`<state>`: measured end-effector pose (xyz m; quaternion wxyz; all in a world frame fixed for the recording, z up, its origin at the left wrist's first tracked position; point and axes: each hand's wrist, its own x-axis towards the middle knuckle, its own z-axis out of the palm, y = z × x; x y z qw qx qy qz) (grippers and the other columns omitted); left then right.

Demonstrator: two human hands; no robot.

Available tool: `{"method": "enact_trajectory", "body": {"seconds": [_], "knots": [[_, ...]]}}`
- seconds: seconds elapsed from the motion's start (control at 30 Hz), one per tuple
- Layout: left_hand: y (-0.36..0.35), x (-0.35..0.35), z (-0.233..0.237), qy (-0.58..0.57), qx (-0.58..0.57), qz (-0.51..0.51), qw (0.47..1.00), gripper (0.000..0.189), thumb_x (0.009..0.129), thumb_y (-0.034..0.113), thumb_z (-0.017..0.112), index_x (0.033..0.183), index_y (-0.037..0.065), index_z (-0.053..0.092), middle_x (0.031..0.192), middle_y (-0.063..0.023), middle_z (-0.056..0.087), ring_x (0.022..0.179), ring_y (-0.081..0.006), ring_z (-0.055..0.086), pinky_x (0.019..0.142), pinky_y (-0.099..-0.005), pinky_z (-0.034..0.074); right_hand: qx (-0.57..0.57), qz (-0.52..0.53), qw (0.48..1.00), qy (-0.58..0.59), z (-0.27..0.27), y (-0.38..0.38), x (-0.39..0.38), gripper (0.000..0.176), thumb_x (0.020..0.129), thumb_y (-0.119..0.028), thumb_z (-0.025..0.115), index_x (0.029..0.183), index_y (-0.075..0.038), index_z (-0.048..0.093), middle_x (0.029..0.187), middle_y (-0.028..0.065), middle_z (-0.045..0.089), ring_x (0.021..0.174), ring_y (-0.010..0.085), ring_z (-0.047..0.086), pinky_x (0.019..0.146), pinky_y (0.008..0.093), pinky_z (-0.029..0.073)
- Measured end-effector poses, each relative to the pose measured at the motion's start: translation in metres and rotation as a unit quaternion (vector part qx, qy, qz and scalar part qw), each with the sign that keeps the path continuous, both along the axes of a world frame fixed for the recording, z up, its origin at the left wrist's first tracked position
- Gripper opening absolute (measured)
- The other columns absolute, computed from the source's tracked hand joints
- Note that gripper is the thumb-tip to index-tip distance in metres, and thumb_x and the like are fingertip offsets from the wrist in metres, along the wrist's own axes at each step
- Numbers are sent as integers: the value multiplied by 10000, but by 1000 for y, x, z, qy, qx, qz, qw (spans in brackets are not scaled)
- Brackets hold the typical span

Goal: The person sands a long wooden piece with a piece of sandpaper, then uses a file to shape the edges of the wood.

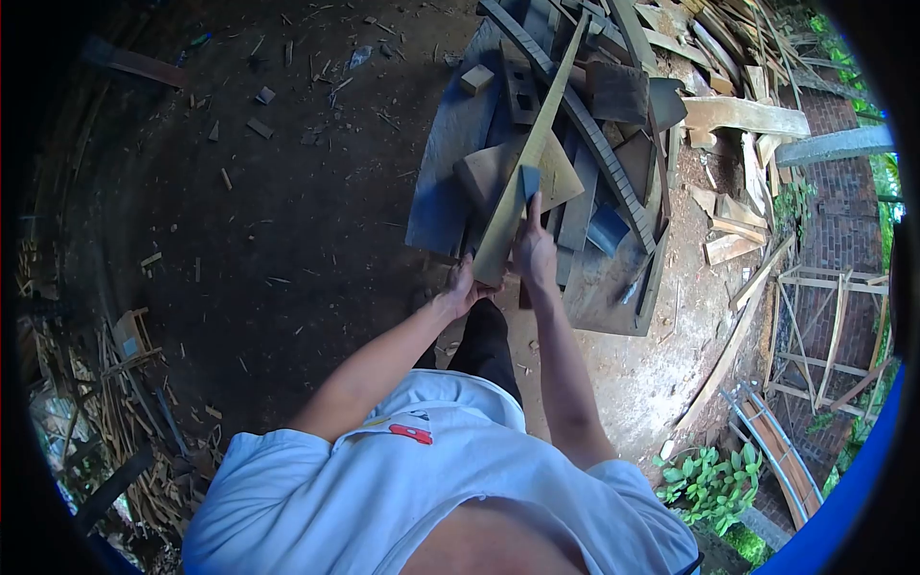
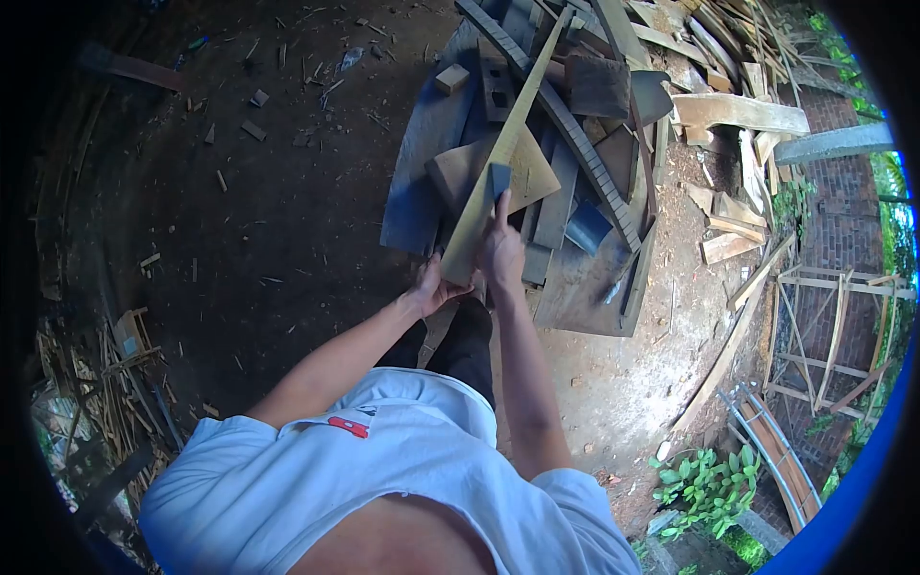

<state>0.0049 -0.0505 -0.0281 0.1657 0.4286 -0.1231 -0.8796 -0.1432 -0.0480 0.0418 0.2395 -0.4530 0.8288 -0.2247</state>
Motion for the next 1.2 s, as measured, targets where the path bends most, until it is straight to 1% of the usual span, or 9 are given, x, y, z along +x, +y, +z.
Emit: {"method": "enact_trajectory", "body": {"seconds": [0.1,0.3,0.37,0.5,0.67,0.87,0.9,0.97,1.2], "knots": [[-2,3,-7,82,-35,-45,995,577,1006,461,141,1289,47,426,1193,-142,555,994,-247,614,789,-388,566,9,0,999,53,5,-24,-16,724,855,-99,497,1476,-91,124,812,269,639,712,453,624,632,510,485],[4,-4,-2,-2,-9,22,1000,592,1004,476,166,1284,20,419,1071,-154,614,917,-250,641,798,-384,564,16,12,1000,17,12,40,38,632,927,-185,442,1477,-114,140,833,267,636,743,438,631,660,509,489],[4,-3,13,11,-34,18,999,600,999,493,197,1269,9,427,1026,-167,626,876,-246,648,793,-384,564,9,2,1000,24,6,19,21,633,923,-188,445,1476,-117,146,826,270,636,738,442,632,656,511,490],[1,4,0,78,-26,-16,996,593,996,498,217,1266,15,429,1067,-179,610,895,-248,646,797,-387,564,48,-33,998,39,14,-50,-21,642,908,-199,459,1473,-142,160,845,281,639,762,455,633,669,518,494],[2,2,2,63,-11,-8,998,599,994,505,196,1275,30,427,1114,-163,596,934,-242,638,805,-390,560,26,-16,995,90,1,-7,10,683,909,-204,468,1488,-162,109,769,246,639,727,420,647,650,504,510],[-8,-6,6,34,-33,0,999,574,998,493,169,1310,76,410,1220,-103,552,1057,-236,595,831,-389,548,13,17,999,28,2,13,21,705,902,-200,480,1492,-168,96,800,249,638,702,406,647,638,502,512],[-16,-10,7,35,-34,-5,999,574,998,493,169,1310,76,410,1220,-103,552,1057,-236,595,831,-389,548,34,16,999,37,6,5,18,675,921,-183,455,1491,-152,95,829,257,634,727,413,641,650,494,501],[-23,-17,6,4,-38,29,999,583,1000,487,202,1263,29,448,1105,-146,606,879,-246,655,750,-387,571,60,16,996,59,14,-11,10,637,945,-189,426,1488,-137,98,862,265,632,756,424,631,672,495,487],[-6,-4,11,31,-13,58,998,584,1000,489,208,1289,27,418,1123,-165,594,912,-250,648,780,-382,559,68,5,998,11,16,26,41,647,947,-191,436,1490,-156,86,876,278,636,807,442,632,714,504,491]]}}
